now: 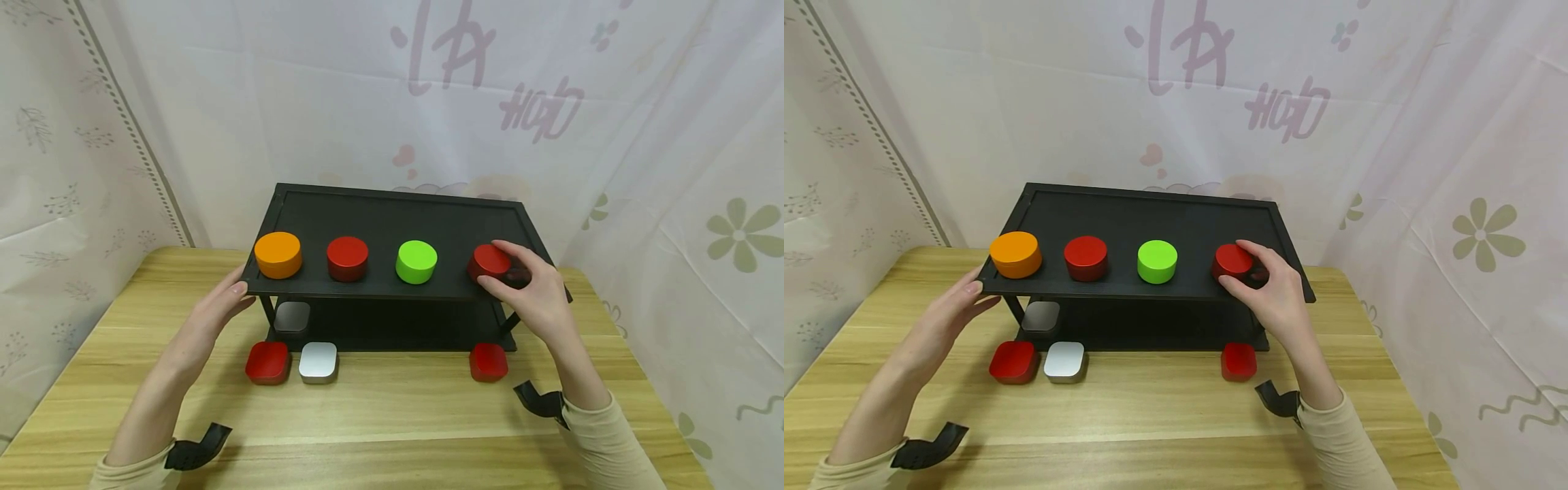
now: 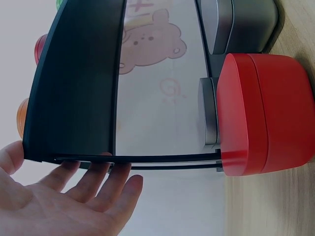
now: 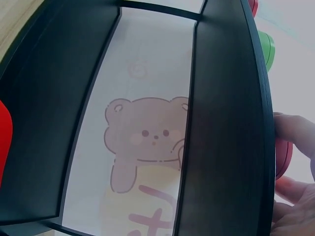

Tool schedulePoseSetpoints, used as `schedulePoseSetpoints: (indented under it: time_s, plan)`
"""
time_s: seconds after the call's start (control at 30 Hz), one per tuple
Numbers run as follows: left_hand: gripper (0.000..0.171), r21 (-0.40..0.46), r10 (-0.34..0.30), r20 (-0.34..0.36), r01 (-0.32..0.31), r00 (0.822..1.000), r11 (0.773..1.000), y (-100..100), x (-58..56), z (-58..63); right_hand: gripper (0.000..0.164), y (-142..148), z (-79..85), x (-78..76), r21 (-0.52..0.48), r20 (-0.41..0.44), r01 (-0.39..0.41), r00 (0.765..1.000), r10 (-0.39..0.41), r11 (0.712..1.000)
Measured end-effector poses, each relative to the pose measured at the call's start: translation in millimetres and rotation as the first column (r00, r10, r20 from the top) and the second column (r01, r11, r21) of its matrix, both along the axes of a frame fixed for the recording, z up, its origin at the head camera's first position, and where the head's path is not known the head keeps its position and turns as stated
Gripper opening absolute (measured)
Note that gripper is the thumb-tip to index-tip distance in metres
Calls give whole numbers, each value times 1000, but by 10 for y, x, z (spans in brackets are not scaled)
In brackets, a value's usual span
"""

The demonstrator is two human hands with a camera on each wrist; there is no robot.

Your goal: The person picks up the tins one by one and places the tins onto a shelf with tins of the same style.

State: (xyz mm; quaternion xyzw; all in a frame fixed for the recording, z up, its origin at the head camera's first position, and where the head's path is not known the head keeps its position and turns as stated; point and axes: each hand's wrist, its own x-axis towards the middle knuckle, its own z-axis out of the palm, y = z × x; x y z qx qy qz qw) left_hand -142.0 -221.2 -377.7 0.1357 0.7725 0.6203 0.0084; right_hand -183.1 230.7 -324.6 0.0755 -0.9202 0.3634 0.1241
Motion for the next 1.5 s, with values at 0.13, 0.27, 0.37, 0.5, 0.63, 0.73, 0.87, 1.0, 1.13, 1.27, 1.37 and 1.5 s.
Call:
schedulePoseSetpoints:
  time_s: [0.13, 0.27, 0.37, 0.5, 0.63, 0.73, 0.87, 1.0, 1.13, 1.27, 1.37, 1.5]
  plan:
    - [46, -2, 0, -3, 0, 1000, 1000, 1, 1, 1, 59, 1, -2, 5, -3, -5, 1, 1000, -1, 1000]
    - [45, -3, -1, -5, 1, 1000, 1000, 2, 2, 3, 60, 1, -3, 3, -7, -3, -1, 1000, 1, 1000]
    - [45, 0, -3, -3, 3, 1000, 1000, 3, 1, 4, 63, 7, -8, 2, -14, -4, -6, 1000, 6, 1000]
    - [46, -1, -3, -1, 3, 1000, 1000, 4, 1, 4, 66, 18, -17, 17, -35, -11, -22, 1000, 21, 999]
    - [46, -5, -1, 1, 1, 1000, 1000, 7, 1, 4, 69, 35, -31, 55, -67, -35, -52, 998, 50, 996]
    - [46, -10, 2, 2, -2, 1000, 1000, 8, -1, 2, 70, 53, -56, 88, -87, -64, -73, 996, 68, 993]
    - [46, -13, 4, 1, -4, 1000, 1000, 7, -3, -1, 70, 81, -82, 144, -92, -100, -84, 992, 74, 992]
    - [46, -13, 5, 5, -5, 1000, 1000, 7, 3, 4, 71, 96, -80, 217, -96, -112, -83, 991, 73, 992]
    - [46, -12, 7, 16, -7, 1000, 1000, 5, 4, 7, 73, 80, -41, 306, -123, -117, -88, 990, 74, 988]
    - [46, -2, 6, 18, -6, 1000, 1000, 2, 4, 2, 71, 12, 72, 436, -146, -121, -87, 990, 69, 985]
    - [46, -1, 2, 13, -2, 1000, 1000, -2, 1, -7, 68, -18, 130, 513, -158, -126, -78, 990, 58, 984]
    - [46, 0, 3, 12, -3, 1000, 1000, -1, -5, -5, 68, 18, 103, 553, -179, -143, -70, 989, 45, 981]
